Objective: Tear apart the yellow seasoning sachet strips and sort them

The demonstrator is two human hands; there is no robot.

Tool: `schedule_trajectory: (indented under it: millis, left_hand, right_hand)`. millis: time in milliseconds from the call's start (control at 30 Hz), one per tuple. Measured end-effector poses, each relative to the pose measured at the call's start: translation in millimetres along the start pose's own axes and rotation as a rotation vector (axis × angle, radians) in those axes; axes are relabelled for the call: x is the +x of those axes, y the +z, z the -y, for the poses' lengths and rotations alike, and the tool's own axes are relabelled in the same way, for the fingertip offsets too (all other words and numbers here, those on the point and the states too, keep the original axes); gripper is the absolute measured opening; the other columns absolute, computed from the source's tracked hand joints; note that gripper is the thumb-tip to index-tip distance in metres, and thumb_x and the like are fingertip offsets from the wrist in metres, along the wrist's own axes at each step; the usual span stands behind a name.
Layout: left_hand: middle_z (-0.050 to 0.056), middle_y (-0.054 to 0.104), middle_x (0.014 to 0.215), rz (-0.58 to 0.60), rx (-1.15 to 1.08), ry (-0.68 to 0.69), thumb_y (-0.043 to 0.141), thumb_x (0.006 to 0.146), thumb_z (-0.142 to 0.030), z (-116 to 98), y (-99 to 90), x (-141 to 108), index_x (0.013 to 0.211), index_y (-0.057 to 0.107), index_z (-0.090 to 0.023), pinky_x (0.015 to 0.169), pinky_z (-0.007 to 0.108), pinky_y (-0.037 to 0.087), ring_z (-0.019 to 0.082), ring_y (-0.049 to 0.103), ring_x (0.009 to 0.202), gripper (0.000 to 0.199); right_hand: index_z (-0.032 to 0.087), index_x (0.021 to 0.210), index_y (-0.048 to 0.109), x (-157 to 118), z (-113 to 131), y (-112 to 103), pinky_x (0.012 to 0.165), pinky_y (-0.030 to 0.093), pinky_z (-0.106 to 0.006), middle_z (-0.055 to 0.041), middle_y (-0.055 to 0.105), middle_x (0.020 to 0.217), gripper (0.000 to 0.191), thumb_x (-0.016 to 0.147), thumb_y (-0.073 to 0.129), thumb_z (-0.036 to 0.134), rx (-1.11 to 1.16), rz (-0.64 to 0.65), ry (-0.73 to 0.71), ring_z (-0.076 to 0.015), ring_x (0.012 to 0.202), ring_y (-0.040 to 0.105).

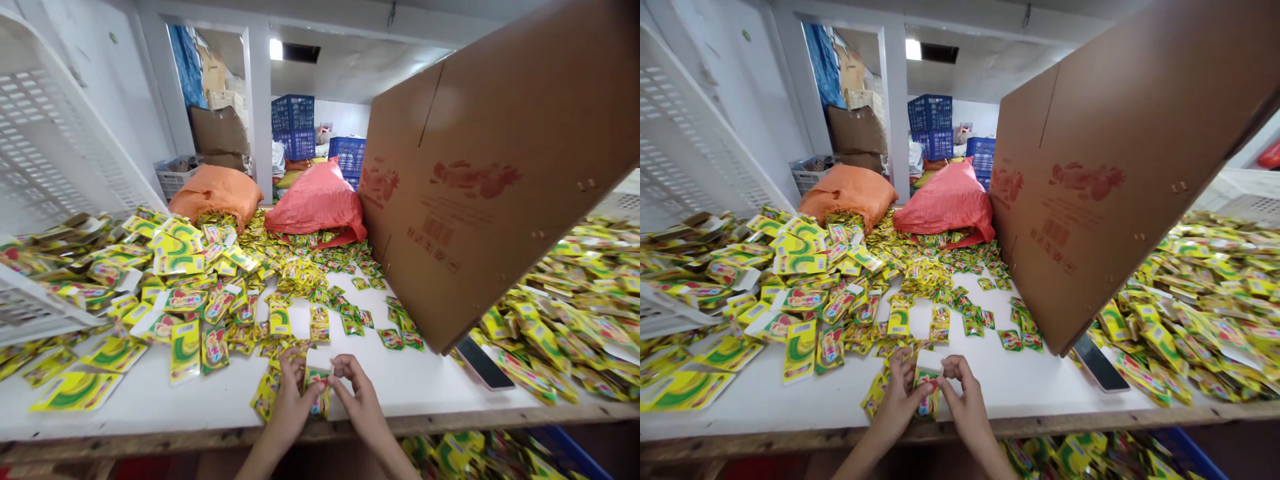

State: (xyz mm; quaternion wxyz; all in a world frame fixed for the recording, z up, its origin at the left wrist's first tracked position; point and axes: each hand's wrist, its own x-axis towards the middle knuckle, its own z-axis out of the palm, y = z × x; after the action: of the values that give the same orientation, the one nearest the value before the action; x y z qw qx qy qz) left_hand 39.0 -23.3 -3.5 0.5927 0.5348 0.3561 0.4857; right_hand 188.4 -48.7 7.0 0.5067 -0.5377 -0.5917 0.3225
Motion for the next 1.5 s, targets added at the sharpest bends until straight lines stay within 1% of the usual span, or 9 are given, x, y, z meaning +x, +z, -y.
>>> schedule_trajectory:
  millis: [133,233,400,600,800,967,1367,1433,1500]
  left_hand:
    - [0.005,0.061,0.088,0.059,0.177,0.003,0.054,0.079,-0.031,-2.7,-11.2,-1.4,0.094,0.051,-0.018,0.078,0.03,0.046,0.019,0.059,0.085,0.02]
    - [0.005,0.062,0.083,0.04,0.271,0.021,0.056,0.077,-0.033,-5.7,-16.8,2.1,0.079,0.058,-0.016,0.076,0.029,0.046,0.02,0.059,0.084,0.017]
    - [0.008,0.06,0.107,-0.03,0.118,0.074,0.057,0.077,-0.027,-9.1,-17.3,5.0,0.106,0.053,-0.02,0.088,0.033,0.043,0.021,0.056,0.1,0.03]
    - [0.008,0.065,0.093,-0.001,0.247,0.138,0.055,0.079,-0.027,-19.0,-15.7,2.1,0.081,0.065,-0.017,0.086,0.031,0.044,0.021,0.058,0.095,0.014]
    - [0.006,0.069,0.086,-0.075,0.275,0.075,0.058,0.075,-0.03,-18.2,-13.3,5.7,0.081,0.067,-0.018,0.079,0.029,0.047,0.021,0.061,0.085,0.016]
    - [0.005,0.069,0.075,-0.071,0.331,0.044,0.057,0.076,-0.034,-19.6,-12.4,12.4,0.081,0.068,-0.017,0.068,0.027,0.047,0.02,0.062,0.071,0.021]
    - [0.006,0.068,0.096,0.001,0.383,0.114,0.056,0.078,-0.031,-12.5,-16.2,-7.9,0.091,0.07,-0.024,0.087,0.034,0.044,0.022,0.06,0.094,0.02]
    - [0.006,0.068,0.099,0.021,0.414,0.128,0.055,0.079,-0.031,-17.1,-17.3,-10.5,0.094,0.069,-0.025,0.087,0.033,0.044,0.021,0.059,0.095,0.021]
    - [0.006,0.066,0.103,-0.004,0.468,0.134,0.054,0.08,-0.033,-23.3,-23.2,-8.5,0.106,0.062,-0.025,0.083,0.031,0.045,0.021,0.059,0.094,0.029]
  right_hand:
    - [0.019,0.09,0.06,2.2,5.6,6.2,0.078,0.044,-0.029,-0.0048,0.062,0.086,0.02,0.084,0.049,0.034,0.004,0.047,0.01,-0.019,0.085,0.057]
    - [0.019,0.085,0.062,8.1,9.7,9.8,0.08,0.044,-0.03,-0.0055,0.063,0.087,0.021,0.085,0.047,0.034,-0.005,0.045,-0.043,-0.0198,0.088,0.057]
    - [0.02,0.105,0.057,12.3,11.3,13.0,0.078,0.046,-0.03,-0.0054,0.062,0.088,0.026,0.085,0.049,0.033,0.015,0.004,-0.046,-0.0188,0.084,0.058]
    - [0.02,0.088,0.065,5.2,19.4,10.5,0.084,0.044,-0.03,-0.006,0.063,0.094,0.018,0.084,0.051,0.032,-0.006,0.062,-0.093,-0.0196,0.093,0.057]
    - [0.018,0.083,0.063,7.2,16.7,14.9,0.069,0.048,-0.027,-0.0045,0.065,0.081,0.019,0.081,0.055,0.034,-0.065,-0.017,-0.062,-0.0178,0.075,0.059]
    - [0.017,0.081,0.062,16.0,21.9,12.8,0.061,0.046,-0.025,-0.0023,0.064,0.069,0.021,0.081,0.053,0.036,-0.108,0.026,-0.022,-0.0164,0.064,0.058]
    - [0.019,0.09,0.06,-8.3,11.3,23.7,0.075,0.047,-0.029,-0.007,0.065,0.088,0.021,0.085,0.048,0.035,0.032,0.039,-0.031,-0.0205,0.083,0.06]
    - [0.02,0.087,0.061,-8.5,17.2,17.4,0.075,0.048,-0.029,-0.0069,0.065,0.085,0.022,0.085,0.046,0.036,-0.012,0.021,-0.044,-0.021,0.082,0.06]
    - [0.021,0.088,0.061,-12.7,20.8,-9.4,0.074,0.049,-0.028,-0.0066,0.066,0.087,0.025,0.085,0.043,0.038,-0.114,-0.021,-0.055,-0.0214,0.084,0.06]
